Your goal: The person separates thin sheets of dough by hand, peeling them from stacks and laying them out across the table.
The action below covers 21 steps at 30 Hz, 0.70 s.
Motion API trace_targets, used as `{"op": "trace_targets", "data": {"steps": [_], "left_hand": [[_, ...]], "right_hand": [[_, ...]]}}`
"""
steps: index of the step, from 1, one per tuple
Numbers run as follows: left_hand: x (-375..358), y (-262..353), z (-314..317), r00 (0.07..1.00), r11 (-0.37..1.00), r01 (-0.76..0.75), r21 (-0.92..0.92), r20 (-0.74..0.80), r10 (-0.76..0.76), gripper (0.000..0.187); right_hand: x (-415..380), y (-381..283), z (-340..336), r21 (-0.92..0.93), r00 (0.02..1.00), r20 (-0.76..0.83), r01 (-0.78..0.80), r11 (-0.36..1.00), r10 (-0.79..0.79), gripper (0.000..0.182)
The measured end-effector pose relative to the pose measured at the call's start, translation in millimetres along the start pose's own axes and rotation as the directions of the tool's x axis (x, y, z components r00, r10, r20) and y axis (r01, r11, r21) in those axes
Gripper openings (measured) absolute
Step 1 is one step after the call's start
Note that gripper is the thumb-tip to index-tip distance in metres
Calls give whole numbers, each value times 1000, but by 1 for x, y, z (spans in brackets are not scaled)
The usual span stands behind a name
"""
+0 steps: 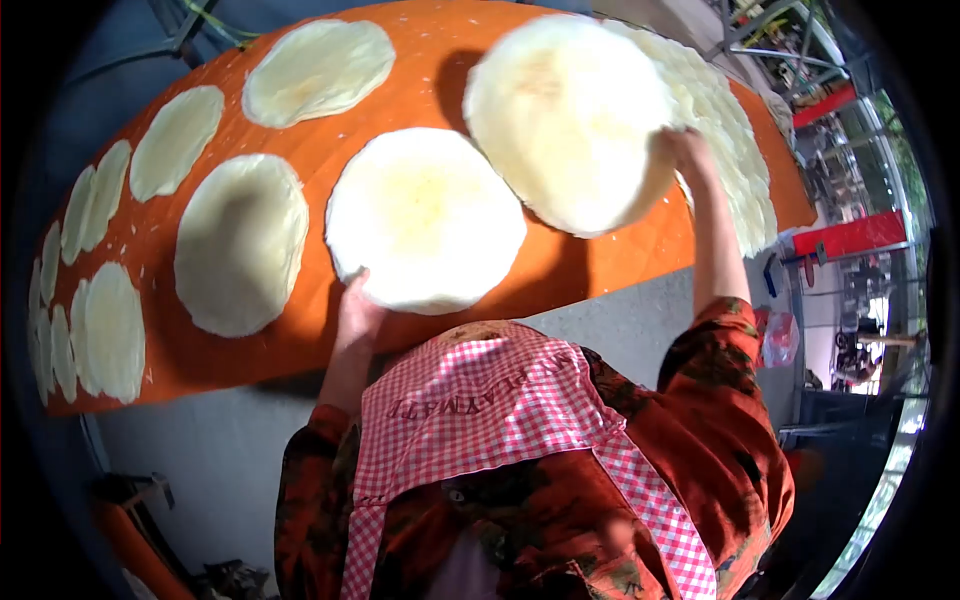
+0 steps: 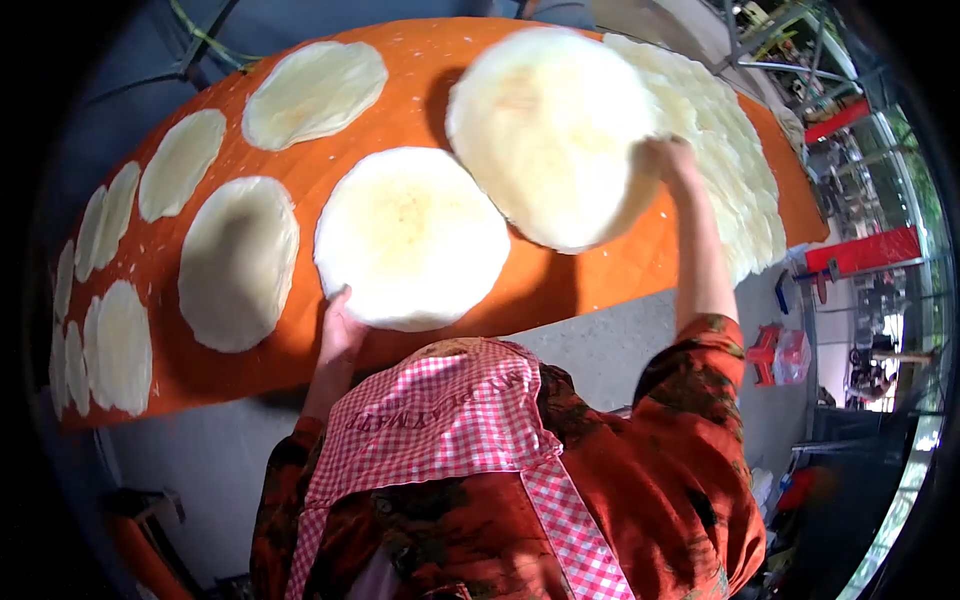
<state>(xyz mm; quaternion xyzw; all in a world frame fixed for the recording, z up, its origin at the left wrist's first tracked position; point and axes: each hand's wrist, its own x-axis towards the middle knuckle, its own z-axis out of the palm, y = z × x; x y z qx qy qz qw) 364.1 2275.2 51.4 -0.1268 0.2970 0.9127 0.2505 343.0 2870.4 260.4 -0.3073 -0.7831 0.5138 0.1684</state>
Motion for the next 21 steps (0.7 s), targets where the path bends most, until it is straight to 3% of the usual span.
{"op": "trace_targets", "data": {"steps": [1,2,3,4,5,6,7,8,9,10,11,12,13,14,19,21], "left_hand": [[-7,6,12,997,994,9,-108,75,-1,53],[-11,9,16,989,977,26,-213,151,6,55],[-12,10,11,968,957,96,-273,249,-27,54],[-14,9,12,970,979,83,-186,240,-37,55],[-14,8,16,971,993,71,-95,235,-47,56],[-11,8,18,971,998,63,0,233,-61,57],[-6,6,15,967,997,76,2,245,-74,56],[-6,7,19,970,997,71,31,231,-76,55],[-6,9,30,972,996,66,61,223,-78,54],[-5,11,39,972,994,60,92,220,-79,53],[-4,13,45,972,990,74,120,212,-98,51],[-4,14,50,977,988,63,140,194,-90,51],[-5,14,54,981,986,53,160,174,-81,51],[-6,14,56,986,983,44,177,152,-71,50],[-7,12,49,989,986,39,163,133,-61,55],[-8,12,50,989,991,59,120,125,-74,53]], "right_hand": [[18,41,-34,0,999,-12,-44,999,44,23],[9,51,-52,-134,988,16,-153,979,157,36],[27,99,-71,-813,978,-151,-41,582,-143,47],[-30,63,-26,-807,890,-436,-321,497,-134,53],[-45,68,-7,-724,953,-165,57,687,-253,53],[-61,84,35,-540,907,-94,299,787,-410,48],[-93,84,88,-540,873,108,454,709,-476,44],[-144,49,139,-177,872,413,360,916,-263,46],[-196,13,190,29,751,661,-8,1000,-13,48],[-234,-18,225,-80,670,742,104,991,-10,47],[-247,-1,262,206,521,779,313,927,-349,52],[-262,-9,282,115,480,813,422,899,-329,59],[-269,-7,300,76,481,830,406,911,-284,63],[-273,-11,308,-38,522,806,516,856,-279,62],[-267,-8,309,-44,602,798,116,992,-35,48],[-259,4,309,-63,624,780,168,984,-56,45]]}}
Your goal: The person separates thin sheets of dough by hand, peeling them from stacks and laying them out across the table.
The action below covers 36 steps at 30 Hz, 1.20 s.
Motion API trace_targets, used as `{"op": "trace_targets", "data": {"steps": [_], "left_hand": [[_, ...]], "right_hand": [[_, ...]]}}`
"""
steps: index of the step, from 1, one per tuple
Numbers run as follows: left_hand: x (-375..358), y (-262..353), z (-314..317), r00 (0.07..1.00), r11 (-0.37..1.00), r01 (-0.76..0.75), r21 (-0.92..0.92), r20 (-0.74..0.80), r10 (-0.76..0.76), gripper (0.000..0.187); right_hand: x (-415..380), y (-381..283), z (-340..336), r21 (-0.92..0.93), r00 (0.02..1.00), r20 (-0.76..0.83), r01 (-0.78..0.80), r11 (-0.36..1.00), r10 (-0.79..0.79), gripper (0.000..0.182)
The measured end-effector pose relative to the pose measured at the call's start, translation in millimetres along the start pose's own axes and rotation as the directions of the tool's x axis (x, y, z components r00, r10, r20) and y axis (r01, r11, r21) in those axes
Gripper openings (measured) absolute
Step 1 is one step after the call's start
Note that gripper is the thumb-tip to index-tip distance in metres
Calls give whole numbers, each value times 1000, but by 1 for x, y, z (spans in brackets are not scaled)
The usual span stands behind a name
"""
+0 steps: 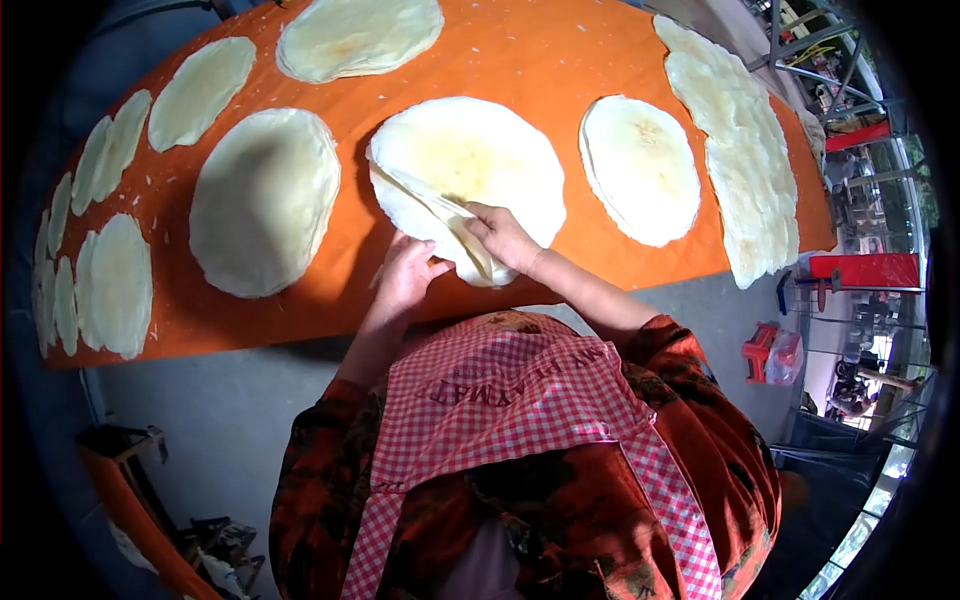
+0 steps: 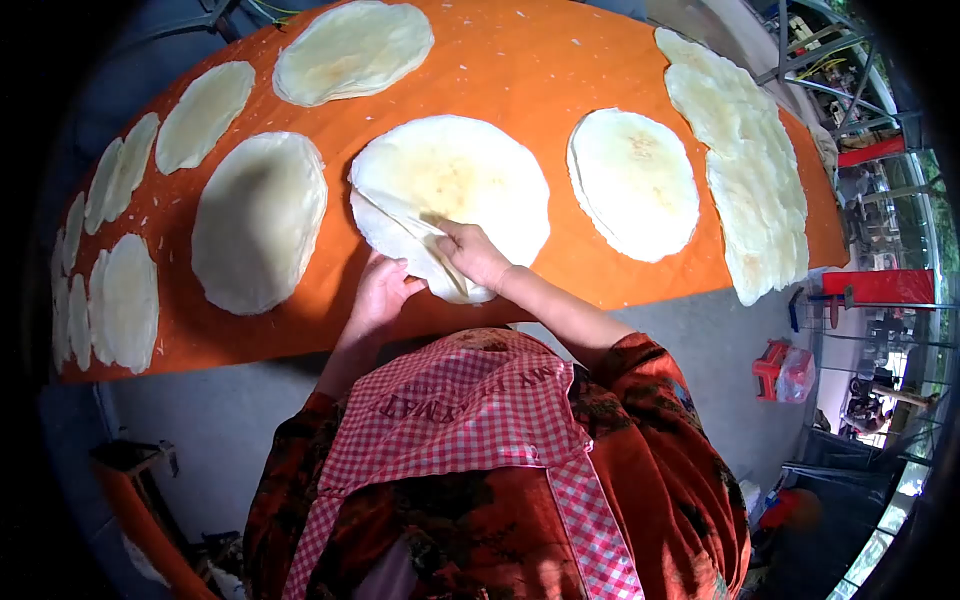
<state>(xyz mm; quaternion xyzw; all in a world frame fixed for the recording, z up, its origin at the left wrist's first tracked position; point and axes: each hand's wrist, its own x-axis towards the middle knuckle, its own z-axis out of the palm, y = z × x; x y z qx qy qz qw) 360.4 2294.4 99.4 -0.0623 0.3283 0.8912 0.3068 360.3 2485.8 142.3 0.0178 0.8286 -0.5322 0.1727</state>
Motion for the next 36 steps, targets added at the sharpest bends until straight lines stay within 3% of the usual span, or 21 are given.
{"op": "trace_targets", "data": {"steps": [5,7,9,10,12,16,17,18,20,21,22,23,25,26,27,29,31,33,34,35,36], "left_hand": [[6,-6,3,974,983,-28,182,-216,68,46],[25,-28,-48,961,966,-86,243,-236,144,37],[21,-22,-50,940,962,-133,238,-277,199,33],[18,-18,-49,929,965,-122,233,-315,194,35],[10,-10,-67,897,962,-134,236,-384,219,38],[5,-2,-119,889,932,-53,358,-409,208,43],[4,2,-109,886,937,-64,344,-411,212,43],[-3,5,-95,883,942,-74,327,-418,215,44],[-6,-1,-80,834,949,-139,284,-483,267,43],[-8,0,-80,838,972,-69,223,-515,178,42],[-10,1,-67,831,977,-85,198,-527,179,43],[-14,1,-51,823,980,-96,172,-540,176,43],[-16,2,-39,843,987,-100,129,-516,153,42],[-14,3,-34,859,989,-100,109,-492,141,42],[-14,4,-25,868,991,-93,98,-480,129,42],[-12,13,-4,894,994,-71,87,-435,102,41],[-3,21,13,905,984,-73,163,-404,134,42],[19,36,36,934,989,-82,124,-336,119,43],[22,43,49,947,996,-75,39,-309,84,43],[23,47,56,956,996,-69,-52,-288,51,43],[25,54,53,982,991,-90,101,-158,105,44]], "right_hand": [[-13,-30,8,-340,984,-30,156,927,-177,42],[2,6,26,-524,870,-36,403,750,-492,46],[19,-3,18,-530,870,-24,406,745,-492,37],[27,-29,-4,-510,961,9,241,825,-276,26],[65,-50,-65,-439,941,-73,267,858,-330,15],[97,-101,-249,-478,893,-367,58,876,-259,19],[96,-98,-291,-350,850,-460,93,932,-257,18],[96,-92,-336,-413,826,-533,-65,908,-184,16],[102,-43,-404,-257,688,-687,73,964,-235,20],[93,-29,-427,-346,723,-667,-85,935,-181,26],[121,39,-472,-203,608,-779,-16,979,-151,27],[111,62,-478,-143,613,-790,-125,982,-37,32],[106,109,-446,-318,374,-920,-539,780,-116,37],[112,132,-409,-529,399,-827,-308,791,-397,34],[94,91,-344,-292,710,-704,-240,926,-38,32],[56,41,-201,-183,965,-168,171,968,-202,54],[7,-3,-95,-369,803,323,594,715,-501,78],[-25,-63,-55,-485,894,379,413,771,-241,92],[-24,-80,-50,-447,908,400,312,838,-125,75],[-7,-79,-44,-388,920,273,373,843,-281,67],[21,-71,-42,-340,894,136,446,828,-426,60]]}}
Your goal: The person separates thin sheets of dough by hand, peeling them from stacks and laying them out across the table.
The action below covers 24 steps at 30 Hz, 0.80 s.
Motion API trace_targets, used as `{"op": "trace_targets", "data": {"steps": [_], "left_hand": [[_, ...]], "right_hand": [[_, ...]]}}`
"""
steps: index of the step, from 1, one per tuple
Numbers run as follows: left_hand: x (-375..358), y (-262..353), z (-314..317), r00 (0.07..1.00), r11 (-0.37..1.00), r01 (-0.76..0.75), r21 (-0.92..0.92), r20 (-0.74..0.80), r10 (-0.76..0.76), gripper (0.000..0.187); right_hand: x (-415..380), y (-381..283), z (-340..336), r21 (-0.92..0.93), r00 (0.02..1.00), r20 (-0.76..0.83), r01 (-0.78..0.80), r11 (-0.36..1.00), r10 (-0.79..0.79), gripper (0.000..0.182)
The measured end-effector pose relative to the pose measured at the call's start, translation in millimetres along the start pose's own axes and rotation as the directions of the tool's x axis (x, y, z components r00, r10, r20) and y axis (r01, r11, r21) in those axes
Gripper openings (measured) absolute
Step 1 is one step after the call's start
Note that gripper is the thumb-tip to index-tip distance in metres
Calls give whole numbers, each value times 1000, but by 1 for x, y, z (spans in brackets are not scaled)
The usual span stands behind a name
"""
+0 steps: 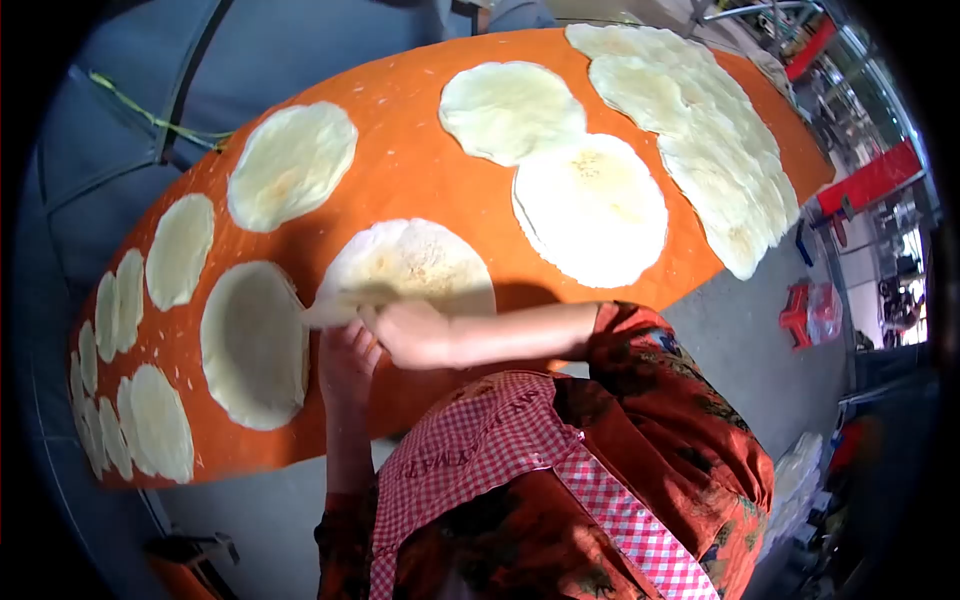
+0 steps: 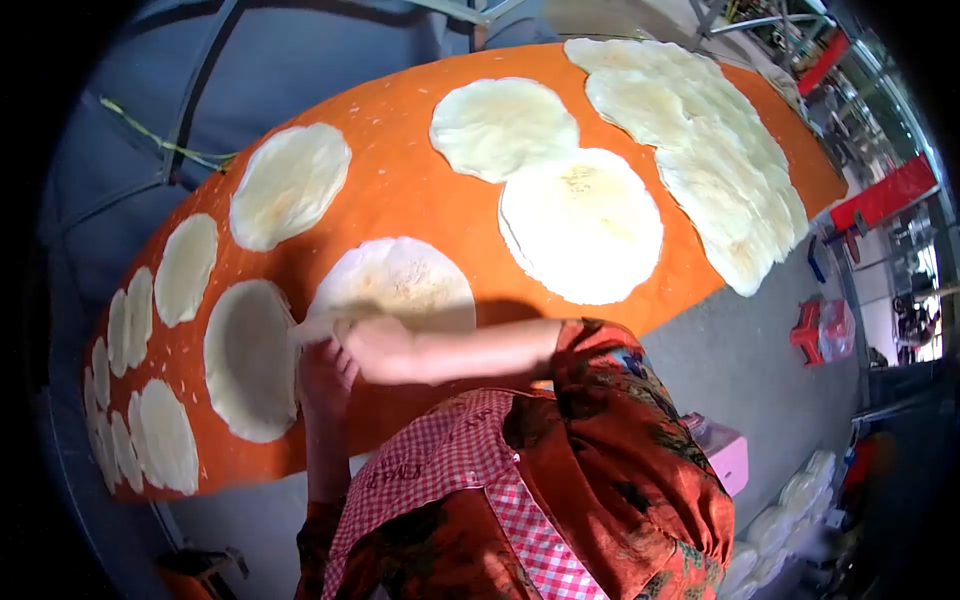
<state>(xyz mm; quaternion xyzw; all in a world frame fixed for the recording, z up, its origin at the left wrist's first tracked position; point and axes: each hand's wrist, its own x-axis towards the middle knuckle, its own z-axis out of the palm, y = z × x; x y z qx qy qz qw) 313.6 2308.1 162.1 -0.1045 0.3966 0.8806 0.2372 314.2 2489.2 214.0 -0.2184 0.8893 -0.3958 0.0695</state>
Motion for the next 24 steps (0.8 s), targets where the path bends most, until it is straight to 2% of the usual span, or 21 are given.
{"op": "trace_targets", "data": {"steps": [1,3,4,5,6,7,8,9,10,11,12,13,15,16,17,18,19,20,21,23,24], "left_hand": [[3,4,6,996,995,-80,57,-24,82,43],[5,10,21,963,955,-247,162,-68,261,42],[13,10,15,935,911,-297,287,-107,339,36],[30,4,-6,895,811,-360,460,-73,439,32],[53,-8,-37,847,678,-406,614,-26,531,28],[69,-17,-58,793,516,-427,742,33,609,25],[74,-23,-60,748,429,-445,786,64,660,20],[81,-27,-69,707,183,-442,878,215,674,22],[88,-33,-79,675,-73,-414,907,360,644,25],[93,-40,-88,657,-324,-367,872,490,573,28],[96,-48,-96,649,-434,-343,833,544,531,32],[96,-47,-92,652,-470,-279,837,524,548,33],[94,-52,-71,663,-522,-157,838,481,573,33],[98,-60,-80,667,-541,-108,834,464,583,35],[100,-63,-81,698,-535,-93,839,438,566,35],[99,-61,-79,730,-535,-76,841,413,545,34],[102,-59,-77,754,-535,-53,843,385,531,34],[104,-60,-77,745,-535,-57,843,393,540,34],[107,-60,-73,760,-530,-46,847,374,531,34],[105,-58,-67,795,-525,-17,851,330,509,34],[105,-56,-64,805,-519,-20,854,322,499,34]], "right_hand": [[19,15,-8,20,980,-181,93,995,-88,54],[61,19,-81,-78,985,-119,-135,988,125,26],[76,27,-118,0,963,-249,-105,994,102,20],[90,35,-156,67,924,-375,-56,996,77,14],[98,37,-198,72,883,-454,-97,993,119,15],[98,36,-237,2,825,-527,-236,972,201,16],[98,45,-267,137,768,-584,-226,965,262,15],[107,87,-292,256,737,-605,-179,950,302,14],[110,122,-309,392,701,-636,-67,918,323,14],[108,153,-318,514,663,-657,48,856,358,15],[101,186,-321,566,665,-619,8,824,418,17],[96,216,-319,617,658,-577,-36,786,483,19],[79,254,-300,761,640,-377,-198,617,670,30],[76,275,-282,761,427,-438,-294,579,792,39],[64,305,-273,655,296,-564,-409,636,771,39],[42,353,-265,401,303,-740,-518,755,601,37],[24,392,-263,107,355,-852,-603,791,386,35],[15,401,-253,92,369,-859,-569,817,354,27],[8,407,-241,108,465,-793,-528,842,394,20],[1,395,-224,58,722,-544,-476,878,427,18],[3,374,-215,-85,757,-536,-489,868,374,20]]}}
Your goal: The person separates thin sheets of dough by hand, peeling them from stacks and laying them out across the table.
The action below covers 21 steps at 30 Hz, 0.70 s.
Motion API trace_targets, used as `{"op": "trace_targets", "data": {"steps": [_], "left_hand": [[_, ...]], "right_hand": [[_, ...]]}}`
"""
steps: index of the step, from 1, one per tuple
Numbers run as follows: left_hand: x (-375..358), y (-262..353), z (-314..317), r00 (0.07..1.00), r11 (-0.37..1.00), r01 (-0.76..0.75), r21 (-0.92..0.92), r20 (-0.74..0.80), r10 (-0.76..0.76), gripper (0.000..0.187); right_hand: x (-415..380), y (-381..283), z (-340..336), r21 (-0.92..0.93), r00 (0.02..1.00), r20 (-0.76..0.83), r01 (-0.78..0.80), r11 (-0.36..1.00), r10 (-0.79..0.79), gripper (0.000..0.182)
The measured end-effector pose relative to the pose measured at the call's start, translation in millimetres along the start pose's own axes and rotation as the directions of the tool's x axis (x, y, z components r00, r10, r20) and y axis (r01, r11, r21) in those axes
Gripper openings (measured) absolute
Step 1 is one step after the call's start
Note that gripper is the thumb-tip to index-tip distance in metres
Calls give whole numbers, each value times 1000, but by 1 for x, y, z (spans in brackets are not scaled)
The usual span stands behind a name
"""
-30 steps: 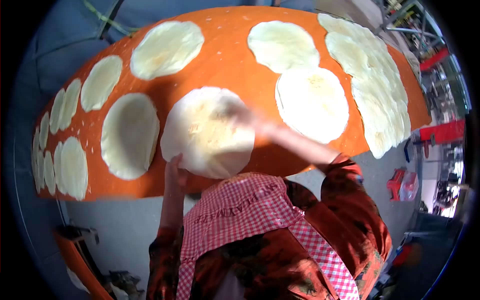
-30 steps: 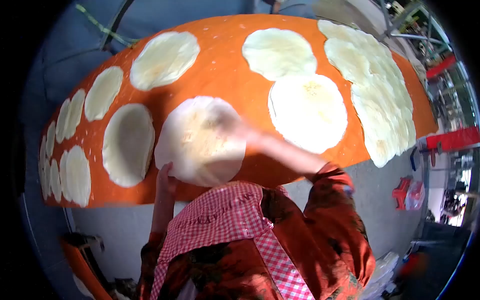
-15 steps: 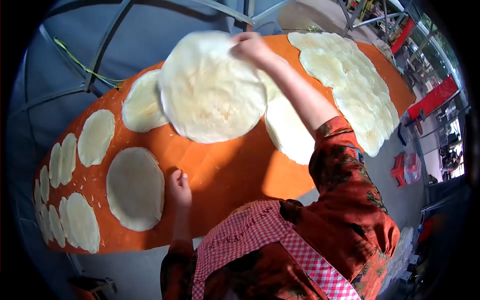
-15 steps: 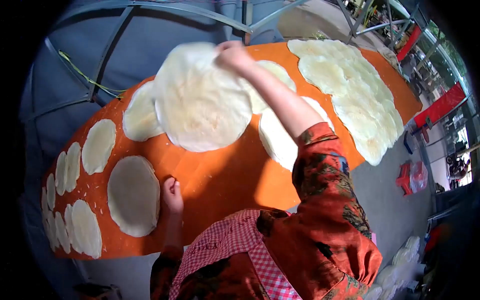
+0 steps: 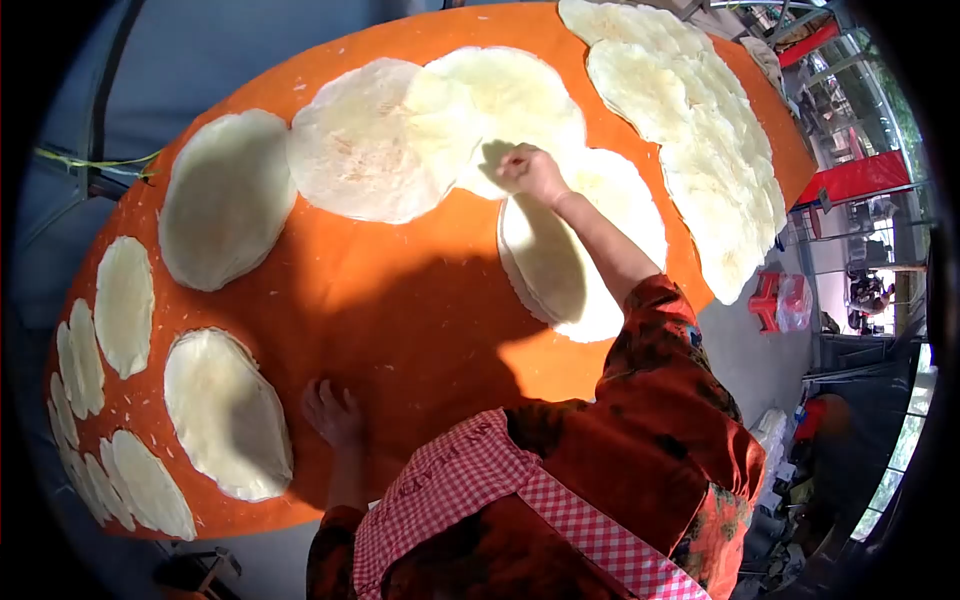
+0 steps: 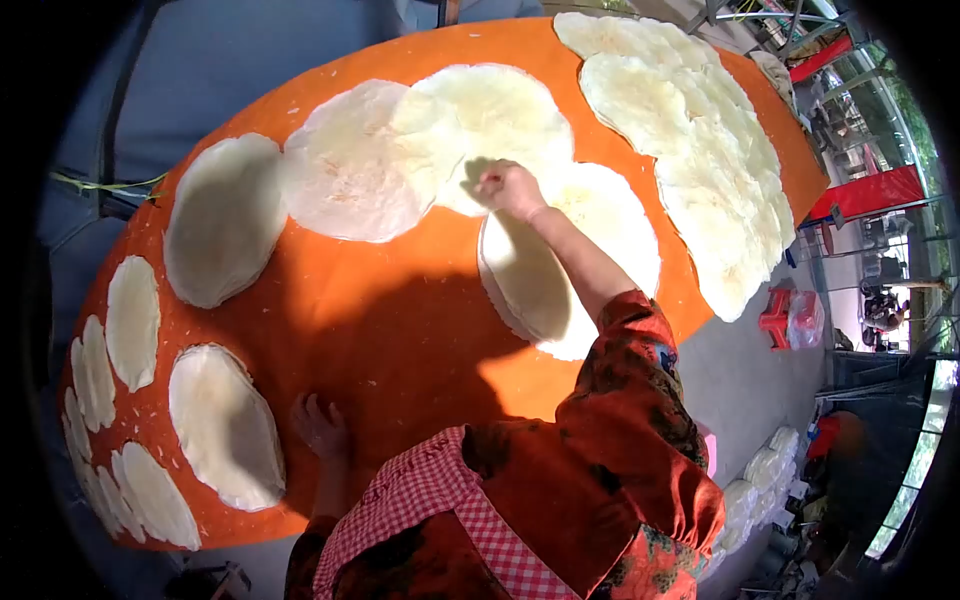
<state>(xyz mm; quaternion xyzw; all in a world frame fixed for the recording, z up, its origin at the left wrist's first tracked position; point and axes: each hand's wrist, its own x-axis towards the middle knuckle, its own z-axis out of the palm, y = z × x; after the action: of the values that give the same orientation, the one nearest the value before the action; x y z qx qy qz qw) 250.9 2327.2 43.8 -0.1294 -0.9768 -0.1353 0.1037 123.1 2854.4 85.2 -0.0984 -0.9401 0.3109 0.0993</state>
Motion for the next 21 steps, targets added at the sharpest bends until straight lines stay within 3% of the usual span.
{"op": "trace_targets", "data": {"steps": [2,6,9,10,13,14,15,17,19,21], "left_hand": [[3,4,-1,1000,1000,5,-17,20,-5,35],[3,1,5,1000,1000,-1,-10,30,2,34],[2,0,5,999,1000,-3,4,39,3,34],[1,-1,7,999,1000,-1,7,32,1,34],[2,-2,8,1000,1000,-11,13,21,10,34],[3,-1,7,1000,1000,-15,14,20,15,34],[3,0,6,1000,1000,-14,16,17,13,34],[3,2,5,1000,1000,-12,22,9,12,34],[3,1,4,1000,1000,4,-2,28,-4,34],[3,0,3,1000,1000,11,-11,28,-11,34]], "right_hand": [[-2,-10,8,-183,993,89,97,978,-82,30],[7,-21,10,-371,977,209,116,921,-39,47],[11,-33,17,-386,979,195,135,913,-63,45],[10,-32,26,-412,978,92,211,886,-190,33],[28,-15,40,-264,972,118,228,937,-203,22],[32,-25,32,-200,986,58,167,965,-159,17],[41,-30,23,-221,993,113,46,974,-22,14],[63,-13,17,-192,991,129,71,979,-47,14],[77,-22,-7,-216,984,176,8,976,31,15],[107,1,-21,-232,986,156,86,969,-50,18]]}}
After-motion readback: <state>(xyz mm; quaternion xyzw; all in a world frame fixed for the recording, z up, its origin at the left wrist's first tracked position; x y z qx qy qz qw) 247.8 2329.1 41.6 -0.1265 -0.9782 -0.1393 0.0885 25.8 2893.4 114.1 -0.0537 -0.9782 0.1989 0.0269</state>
